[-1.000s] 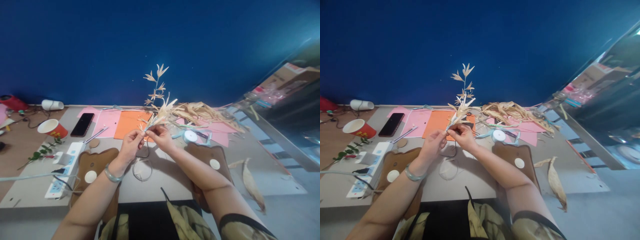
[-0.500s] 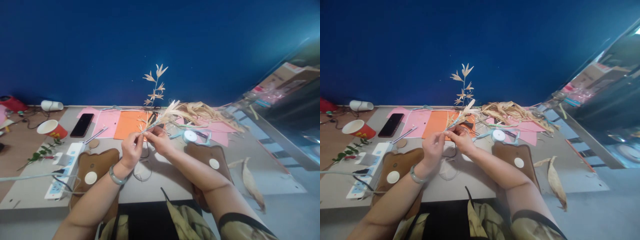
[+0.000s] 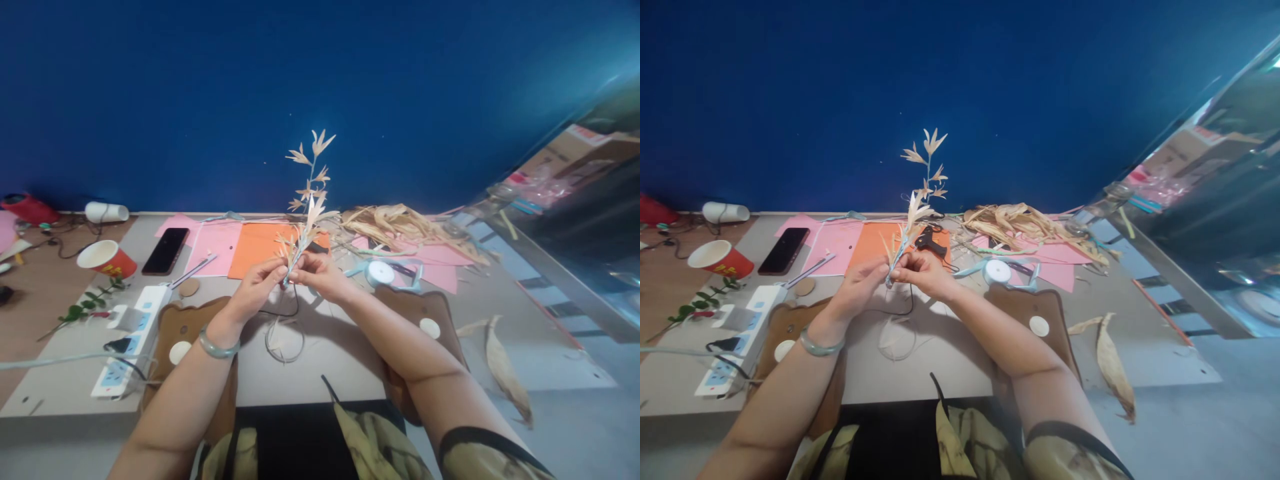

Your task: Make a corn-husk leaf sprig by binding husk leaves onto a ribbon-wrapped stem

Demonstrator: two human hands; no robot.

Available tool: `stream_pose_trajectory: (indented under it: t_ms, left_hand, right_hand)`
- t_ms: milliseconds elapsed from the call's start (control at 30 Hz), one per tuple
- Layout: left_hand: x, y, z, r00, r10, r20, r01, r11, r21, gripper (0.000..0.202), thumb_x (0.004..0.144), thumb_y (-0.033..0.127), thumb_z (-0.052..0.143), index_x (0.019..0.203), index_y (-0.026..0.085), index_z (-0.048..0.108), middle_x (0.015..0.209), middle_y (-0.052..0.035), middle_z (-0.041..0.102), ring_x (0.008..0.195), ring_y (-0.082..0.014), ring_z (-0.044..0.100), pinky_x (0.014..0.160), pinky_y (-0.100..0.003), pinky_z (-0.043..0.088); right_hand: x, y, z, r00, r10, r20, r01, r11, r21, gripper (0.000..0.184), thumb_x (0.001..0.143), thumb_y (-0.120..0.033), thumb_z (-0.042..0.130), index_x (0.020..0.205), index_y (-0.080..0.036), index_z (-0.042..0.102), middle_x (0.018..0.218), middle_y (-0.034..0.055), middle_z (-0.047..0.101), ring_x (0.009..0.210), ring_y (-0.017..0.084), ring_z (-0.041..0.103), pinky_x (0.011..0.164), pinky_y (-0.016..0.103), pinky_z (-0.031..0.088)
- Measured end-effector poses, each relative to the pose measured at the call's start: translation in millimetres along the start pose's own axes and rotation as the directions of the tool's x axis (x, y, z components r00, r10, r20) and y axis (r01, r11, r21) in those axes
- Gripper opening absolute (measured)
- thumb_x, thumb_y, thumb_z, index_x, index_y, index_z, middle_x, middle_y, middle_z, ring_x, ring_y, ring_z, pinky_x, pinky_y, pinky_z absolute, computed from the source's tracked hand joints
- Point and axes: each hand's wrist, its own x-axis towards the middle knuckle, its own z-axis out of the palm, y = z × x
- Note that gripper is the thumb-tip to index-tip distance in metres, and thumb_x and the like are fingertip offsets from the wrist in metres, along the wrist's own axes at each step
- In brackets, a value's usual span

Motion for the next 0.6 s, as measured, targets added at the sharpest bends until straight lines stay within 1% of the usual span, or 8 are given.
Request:
stream_pose_trajectory:
  t_ms: [33, 67, 133, 233, 333, 433, 500, 600]
  left_hand:
    - [0, 3, -1.0, 0.995, 0.038, 0.089, -0.041, 0.999, 0.030, 0.032, 0.082, 0.044, 0.058, 0.071, 0.015, 0.067, 0.074, -0.0051, 0.059, 0.068, -0.0145, 0.055, 0.064, -0.028, 0.048]
    - [0, 5, -1.9, 0.989, 0.058, 0.135, -0.067, 0.996, 0.067, 0.033, 0.084, 0.044, 0.056, 0.071, 0.016, 0.067, 0.075, -0.0050, 0.058, 0.069, -0.0144, 0.055, 0.064, -0.027, 0.048]
    - [0, 5, -3.2, 0.984, 0.085, 0.159, -0.106, 0.986, 0.131, 0.034, 0.087, 0.042, 0.053, 0.069, 0.016, 0.065, 0.072, -0.0037, 0.054, 0.068, -0.0136, 0.053, 0.063, -0.025, 0.046]
    - [1, 1, -4.8, 0.984, 0.109, 0.143, -0.134, 0.975, 0.180, 0.033, 0.088, 0.039, 0.052, 0.068, 0.016, 0.064, 0.069, -0.0025, 0.052, 0.069, -0.0133, 0.053, 0.065, -0.025, 0.045]
    - [3, -5, -6.0, 0.985, 0.130, 0.112, -0.148, 0.974, 0.170, 0.033, 0.087, 0.038, 0.054, 0.064, 0.015, 0.063, 0.070, -0.0030, 0.054, 0.071, -0.0141, 0.054, 0.069, -0.026, 0.044]
    - [3, -5, -6.1, 0.990, 0.116, 0.077, -0.125, 0.983, 0.136, 0.034, 0.085, 0.037, 0.057, 0.059, 0.016, 0.062, 0.067, -0.0032, 0.056, 0.070, -0.0143, 0.055, 0.071, -0.027, 0.044]
    - [3, -4, -5.5, 0.995, 0.088, 0.050, -0.093, 0.990, 0.109, 0.032, 0.083, 0.036, 0.060, 0.059, 0.016, 0.063, 0.064, -0.0030, 0.057, 0.067, -0.0140, 0.055, 0.069, -0.027, 0.044]
    - [3, -4, -4.4, 0.998, 0.060, -0.009, -0.059, 0.996, 0.062, 0.030, 0.079, 0.037, 0.065, 0.059, 0.015, 0.064, 0.063, -0.0024, 0.056, 0.064, -0.0129, 0.053, 0.064, -0.026, 0.044]
  right_hand:
    - [0, 1, -2, 1.000, 0.006, 0.008, -0.006, 1.000, 0.005, 0.023, 0.071, -0.033, 0.075, 0.070, -0.015, 0.061, 0.069, 0.0005, 0.066, 0.064, 0.012, 0.062, 0.065, 0.026, 0.050]
    - [1, 2, -3, 1.000, 0.012, 0.005, -0.012, 1.000, 0.002, 0.024, 0.071, -0.033, 0.076, 0.070, -0.015, 0.061, 0.067, 0.0000, 0.065, 0.063, 0.011, 0.061, 0.064, 0.026, 0.049]
    - [2, 3, -7, 0.999, 0.035, -0.005, -0.035, 0.999, -0.023, 0.025, 0.070, -0.034, 0.076, 0.070, -0.014, 0.062, 0.064, -0.0009, 0.063, 0.059, 0.010, 0.059, 0.061, 0.024, 0.048]
    - [3, 4, -9, 0.997, 0.061, -0.049, -0.065, 0.995, -0.081, 0.027, 0.067, -0.035, 0.079, 0.066, -0.013, 0.062, 0.063, -0.0007, 0.062, 0.057, 0.008, 0.055, 0.058, 0.022, 0.045]
    - [5, 3, -7, 0.992, 0.049, -0.116, -0.064, 0.990, -0.124, 0.028, 0.065, -0.035, 0.080, 0.063, -0.013, 0.062, 0.061, -0.0008, 0.061, 0.056, 0.008, 0.052, 0.056, 0.021, 0.042]
    - [5, 3, -3, 0.987, 0.060, -0.147, -0.078, 0.989, -0.123, 0.030, 0.065, -0.036, 0.079, 0.061, -0.014, 0.060, 0.058, -0.0004, 0.061, 0.060, 0.010, 0.056, 0.060, 0.023, 0.044]
    - [4, 2, -1, 0.987, 0.064, -0.148, -0.082, 0.989, -0.120, 0.031, 0.065, -0.037, 0.079, 0.062, -0.015, 0.058, 0.059, 0.0010, 0.063, 0.064, 0.013, 0.059, 0.063, 0.025, 0.046]
    - [3, 2, 0, 0.981, 0.048, -0.189, -0.077, 0.986, -0.148, 0.029, 0.065, -0.038, 0.079, 0.064, -0.015, 0.061, 0.060, 0.0015, 0.064, 0.063, 0.013, 0.059, 0.060, 0.025, 0.045]
